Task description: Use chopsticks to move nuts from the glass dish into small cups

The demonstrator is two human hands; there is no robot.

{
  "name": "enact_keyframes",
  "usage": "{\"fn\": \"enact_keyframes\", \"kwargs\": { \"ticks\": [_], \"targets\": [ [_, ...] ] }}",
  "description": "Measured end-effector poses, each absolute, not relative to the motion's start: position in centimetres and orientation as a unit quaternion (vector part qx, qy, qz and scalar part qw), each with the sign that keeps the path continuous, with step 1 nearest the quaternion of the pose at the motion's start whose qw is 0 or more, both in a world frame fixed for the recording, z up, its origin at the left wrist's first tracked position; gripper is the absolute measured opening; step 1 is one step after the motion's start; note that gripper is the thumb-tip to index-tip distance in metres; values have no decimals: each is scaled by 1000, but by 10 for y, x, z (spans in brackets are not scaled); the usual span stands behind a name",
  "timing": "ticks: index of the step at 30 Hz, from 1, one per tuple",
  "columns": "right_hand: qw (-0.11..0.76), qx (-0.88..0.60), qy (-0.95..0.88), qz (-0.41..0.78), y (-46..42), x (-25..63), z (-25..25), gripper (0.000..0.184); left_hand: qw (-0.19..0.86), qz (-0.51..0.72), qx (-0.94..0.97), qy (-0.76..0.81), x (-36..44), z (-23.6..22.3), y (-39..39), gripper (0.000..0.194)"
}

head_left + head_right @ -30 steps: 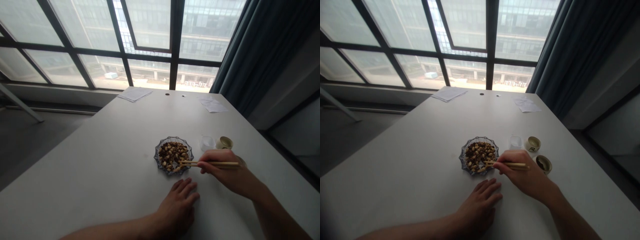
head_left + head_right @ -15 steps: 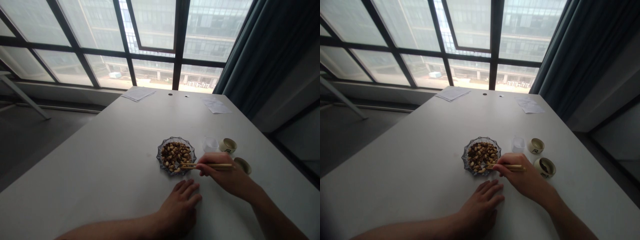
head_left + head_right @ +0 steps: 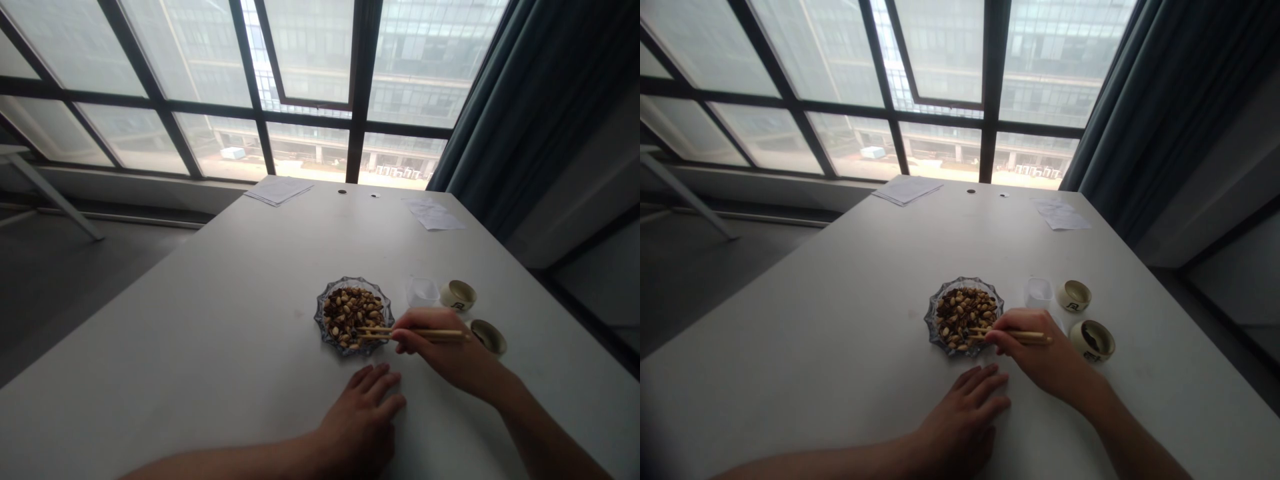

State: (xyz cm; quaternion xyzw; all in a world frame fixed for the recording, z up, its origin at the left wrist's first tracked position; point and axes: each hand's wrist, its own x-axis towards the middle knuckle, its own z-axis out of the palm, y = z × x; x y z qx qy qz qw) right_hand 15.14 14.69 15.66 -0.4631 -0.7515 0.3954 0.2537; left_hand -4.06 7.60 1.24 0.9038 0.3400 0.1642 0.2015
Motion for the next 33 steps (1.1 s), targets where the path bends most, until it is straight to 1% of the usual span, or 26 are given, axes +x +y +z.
{"fn": "enact_keyframes", "kwargs": {
  "ticks": [11,21,24,30,33],
  "targets": [
    [260,-454,-763,379,147,145,145,40,200,165,904,339,-40,13,75,41],
    [306,-493,-720,380,147,144,133,45,199,165,905,339,-41,14,75,41],
    [321,-507,-709,371,143,150,142,45,199,165,905,339,-41,14,75,42],
    [373,-552,-663,341,128,173,174,39,198,166,904,340,-41,15,74,41],
    [379,-569,-656,320,122,181,185,38,200,163,904,341,-41,15,74,42]
  ]
}}
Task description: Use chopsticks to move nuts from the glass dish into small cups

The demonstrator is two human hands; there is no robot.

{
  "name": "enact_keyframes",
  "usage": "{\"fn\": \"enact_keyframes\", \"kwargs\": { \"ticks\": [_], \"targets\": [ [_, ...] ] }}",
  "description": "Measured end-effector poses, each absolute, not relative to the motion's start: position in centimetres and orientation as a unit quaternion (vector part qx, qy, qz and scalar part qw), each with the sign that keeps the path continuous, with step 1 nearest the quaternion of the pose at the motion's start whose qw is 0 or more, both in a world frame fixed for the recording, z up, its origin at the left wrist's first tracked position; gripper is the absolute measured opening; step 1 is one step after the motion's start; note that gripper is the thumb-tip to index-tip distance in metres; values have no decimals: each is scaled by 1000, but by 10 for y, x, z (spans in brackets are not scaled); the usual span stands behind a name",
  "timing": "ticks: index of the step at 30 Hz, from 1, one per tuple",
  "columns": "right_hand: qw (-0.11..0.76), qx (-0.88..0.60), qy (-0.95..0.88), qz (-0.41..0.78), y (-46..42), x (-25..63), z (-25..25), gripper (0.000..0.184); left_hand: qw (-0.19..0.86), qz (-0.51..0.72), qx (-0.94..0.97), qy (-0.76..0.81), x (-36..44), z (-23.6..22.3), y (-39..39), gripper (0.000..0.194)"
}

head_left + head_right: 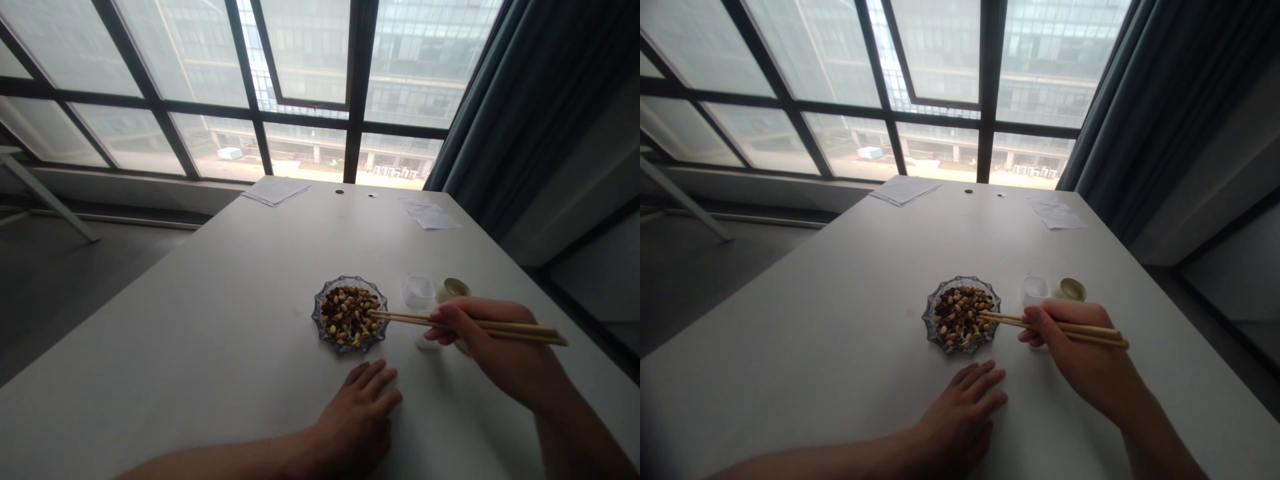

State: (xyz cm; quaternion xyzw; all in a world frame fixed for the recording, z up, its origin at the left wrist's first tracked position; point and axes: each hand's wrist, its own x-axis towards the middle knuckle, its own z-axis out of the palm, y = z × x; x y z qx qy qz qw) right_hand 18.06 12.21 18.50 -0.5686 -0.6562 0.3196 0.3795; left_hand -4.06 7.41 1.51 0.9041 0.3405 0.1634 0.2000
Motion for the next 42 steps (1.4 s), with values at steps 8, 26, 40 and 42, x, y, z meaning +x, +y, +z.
{"fn": "enact_keyframes", "kwargs": {
  "ticks": [8,26,40,42],
  "targets": [
    [285,-479,-748,360,138,156,161,33,198,163,903,343,-40,12,75,45],
    [293,-506,-712,388,146,146,137,42,198,167,904,339,-41,14,73,41],
    [380,-543,-633,400,146,139,128,52,193,173,904,341,-40,15,73,39],
    [392,-556,-620,391,145,141,131,52,193,173,904,341,-40,16,73,39]
  ]
}}
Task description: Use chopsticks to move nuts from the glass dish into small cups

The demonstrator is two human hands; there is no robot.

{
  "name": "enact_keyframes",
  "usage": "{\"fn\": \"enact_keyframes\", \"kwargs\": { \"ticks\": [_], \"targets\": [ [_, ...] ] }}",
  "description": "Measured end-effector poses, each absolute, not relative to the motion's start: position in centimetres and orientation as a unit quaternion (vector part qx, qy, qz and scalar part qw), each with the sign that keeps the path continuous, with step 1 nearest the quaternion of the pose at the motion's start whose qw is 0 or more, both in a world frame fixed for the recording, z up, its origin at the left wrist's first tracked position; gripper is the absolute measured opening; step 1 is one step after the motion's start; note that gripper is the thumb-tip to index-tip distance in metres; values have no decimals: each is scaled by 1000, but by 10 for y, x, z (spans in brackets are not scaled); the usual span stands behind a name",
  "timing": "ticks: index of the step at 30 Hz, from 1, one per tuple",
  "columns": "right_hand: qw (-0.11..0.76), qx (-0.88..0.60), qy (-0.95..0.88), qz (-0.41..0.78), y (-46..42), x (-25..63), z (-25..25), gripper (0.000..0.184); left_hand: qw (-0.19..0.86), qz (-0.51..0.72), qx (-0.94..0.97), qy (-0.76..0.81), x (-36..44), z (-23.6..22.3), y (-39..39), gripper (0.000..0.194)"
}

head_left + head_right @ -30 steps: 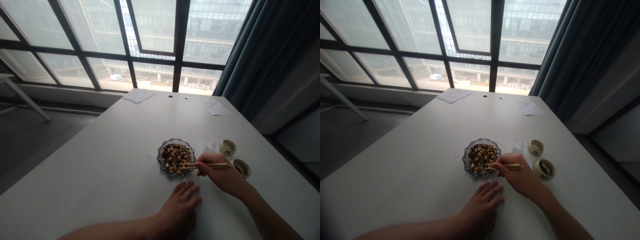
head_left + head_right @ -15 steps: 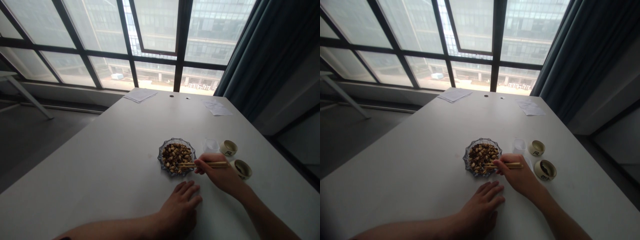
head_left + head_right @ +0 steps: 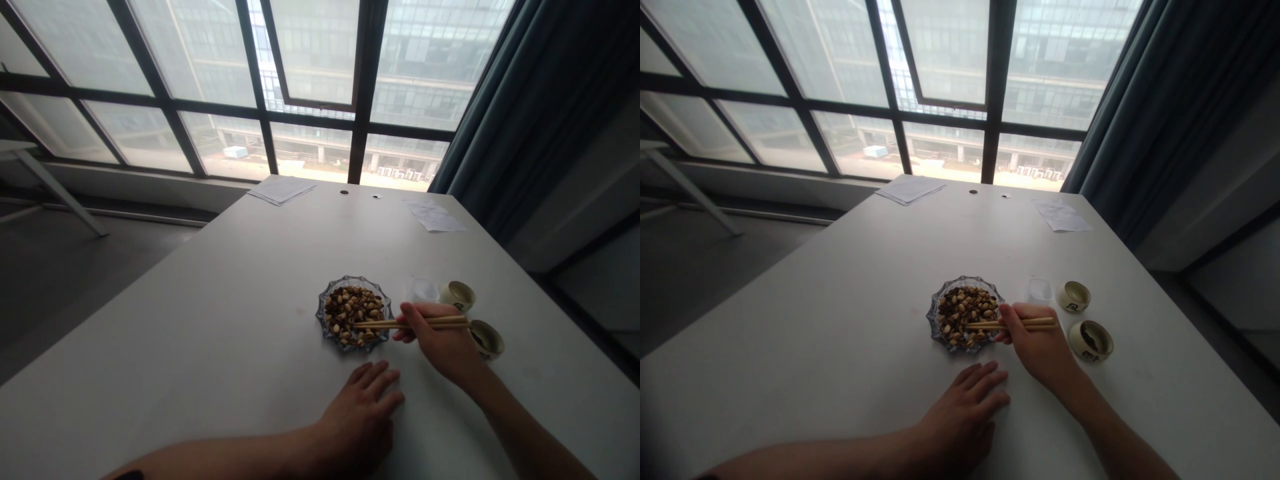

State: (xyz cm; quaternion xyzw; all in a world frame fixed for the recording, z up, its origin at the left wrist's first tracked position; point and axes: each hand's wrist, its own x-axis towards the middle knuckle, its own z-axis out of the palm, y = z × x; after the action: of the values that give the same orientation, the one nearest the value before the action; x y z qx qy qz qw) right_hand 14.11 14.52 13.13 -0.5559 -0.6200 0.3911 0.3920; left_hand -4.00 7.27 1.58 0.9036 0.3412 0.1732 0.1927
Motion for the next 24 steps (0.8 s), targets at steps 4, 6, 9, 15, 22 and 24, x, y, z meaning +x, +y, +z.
{"fn": "enact_keyframes", "kwargs": {
  "ticks": [4,6,9,15,22,24],
  "targets": [
    [384,-567,-627,371,144,147,142,52,198,172,903,339,-41,19,73,41],
    [362,-562,-647,367,144,149,145,51,201,171,903,338,-41,19,74,41],
    [326,-548,-678,365,144,149,144,46,200,170,904,338,-41,18,73,42],
    [318,-520,-675,417,147,143,131,37,200,172,903,339,-41,16,73,41],
    [322,-517,-683,403,147,143,129,45,201,168,903,340,-41,15,73,41],
    [328,-524,-676,401,147,142,128,47,199,167,904,340,-40,15,73,42]
  ]
}}
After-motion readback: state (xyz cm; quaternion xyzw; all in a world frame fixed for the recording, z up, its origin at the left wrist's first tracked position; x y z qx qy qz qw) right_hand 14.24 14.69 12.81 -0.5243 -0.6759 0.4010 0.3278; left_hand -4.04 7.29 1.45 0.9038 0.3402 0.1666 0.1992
